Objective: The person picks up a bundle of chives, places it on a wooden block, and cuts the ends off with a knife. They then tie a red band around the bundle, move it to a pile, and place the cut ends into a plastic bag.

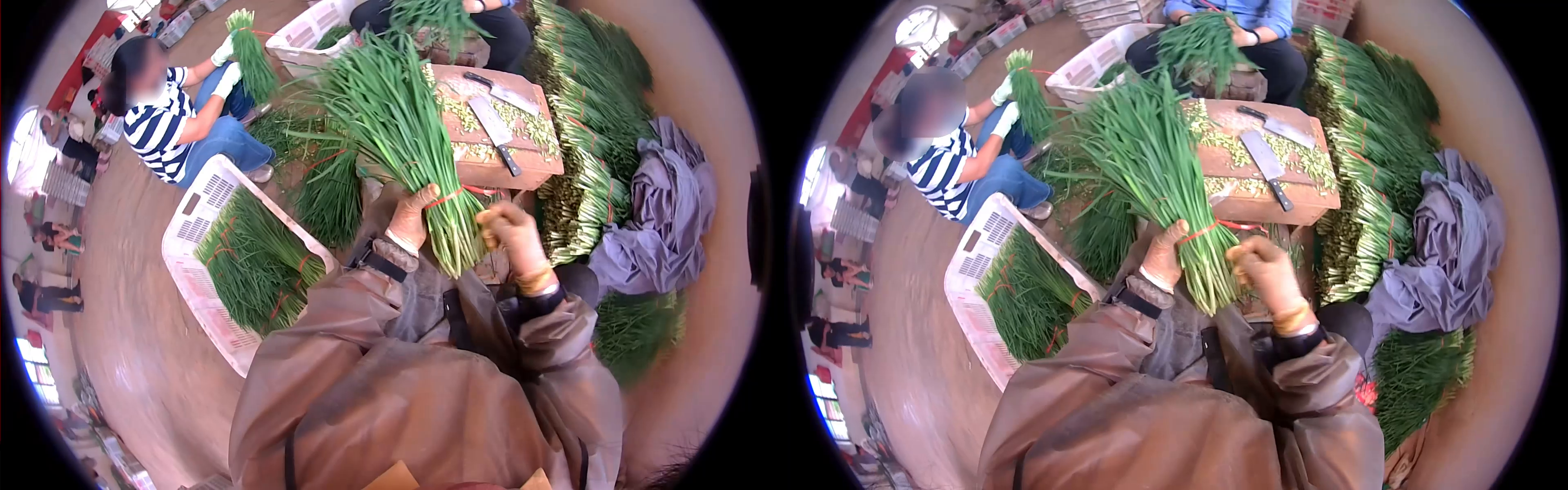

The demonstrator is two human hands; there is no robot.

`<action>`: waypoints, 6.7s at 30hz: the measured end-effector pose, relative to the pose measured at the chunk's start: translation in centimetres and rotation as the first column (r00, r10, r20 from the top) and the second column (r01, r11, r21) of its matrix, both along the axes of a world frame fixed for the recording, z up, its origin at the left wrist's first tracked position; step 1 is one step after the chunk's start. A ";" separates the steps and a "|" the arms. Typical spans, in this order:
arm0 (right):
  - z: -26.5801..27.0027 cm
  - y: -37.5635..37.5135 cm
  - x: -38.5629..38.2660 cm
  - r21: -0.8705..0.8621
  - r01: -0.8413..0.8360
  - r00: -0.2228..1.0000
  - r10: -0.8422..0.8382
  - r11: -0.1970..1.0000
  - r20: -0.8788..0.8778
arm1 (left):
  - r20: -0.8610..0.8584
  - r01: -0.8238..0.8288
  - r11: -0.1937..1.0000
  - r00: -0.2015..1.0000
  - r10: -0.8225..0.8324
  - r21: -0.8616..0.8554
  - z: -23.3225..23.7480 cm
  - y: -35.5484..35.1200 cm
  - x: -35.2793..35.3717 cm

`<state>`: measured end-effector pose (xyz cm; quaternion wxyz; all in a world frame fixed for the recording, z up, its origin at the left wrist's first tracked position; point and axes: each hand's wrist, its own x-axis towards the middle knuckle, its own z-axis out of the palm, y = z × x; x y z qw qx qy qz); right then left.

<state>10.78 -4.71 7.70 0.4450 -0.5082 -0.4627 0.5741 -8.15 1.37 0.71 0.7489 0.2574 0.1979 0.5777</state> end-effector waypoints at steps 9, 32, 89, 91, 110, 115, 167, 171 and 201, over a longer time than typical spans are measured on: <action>4.3 4.4 -5.0 0.689 -0.311 0.602 -0.425 0.655 0.676 | -0.064 0.053 0.997 0.997 -0.050 0.054 -0.9 0.2 1.8; 4.7 5.4 -6.0 0.639 -0.223 0.807 -0.228 0.736 0.544 | -0.166 -0.064 0.990 0.982 0.085 0.129 -0.8 0.8 1.7; 0.0 6.1 2.0 0.054 -0.104 0.983 0.095 0.993 0.157 | 0.077 0.416 0.907 0.909 -0.411 -0.072 0.6 0.4 0.7; -0.4 6.8 -0.4 0.163 -0.078 0.987 0.053 0.984 0.149 | -0.189 0.248 0.966 0.955 -0.230 0.076 -0.3 0.2 1.7; -1.8 4.9 -1.9 0.129 0.233 0.938 -0.187 0.964 -0.292 | 0.254 0.069 0.993 0.966 -0.044 -0.091 -0.3 0.8 1.7; -0.8 4.9 -0.2 0.138 0.119 0.993 -0.115 0.983 -0.040 | 0.262 0.078 0.993 0.964 -0.052 -0.088 -0.2 0.9 1.5; -1.9 5.1 -2.3 0.332 0.269 0.896 -0.362 0.904 0.258 | -0.077 -0.125 0.987 0.990 0.118 -0.098 -3.6 -2.2 6.1; -4.2 5.8 0.3 0.095 0.454 0.889 -0.445 0.886 -0.104 | 0.181 -0.069 0.975 0.978 0.108 -0.211 -1.8 -2.1 5.2; 0.2 2.0 8.5 0.280 0.185 0.919 -0.266 0.942 0.290 | 0.368 0.157 0.953 0.928 -0.053 -0.259 -3.4 0.7 3.0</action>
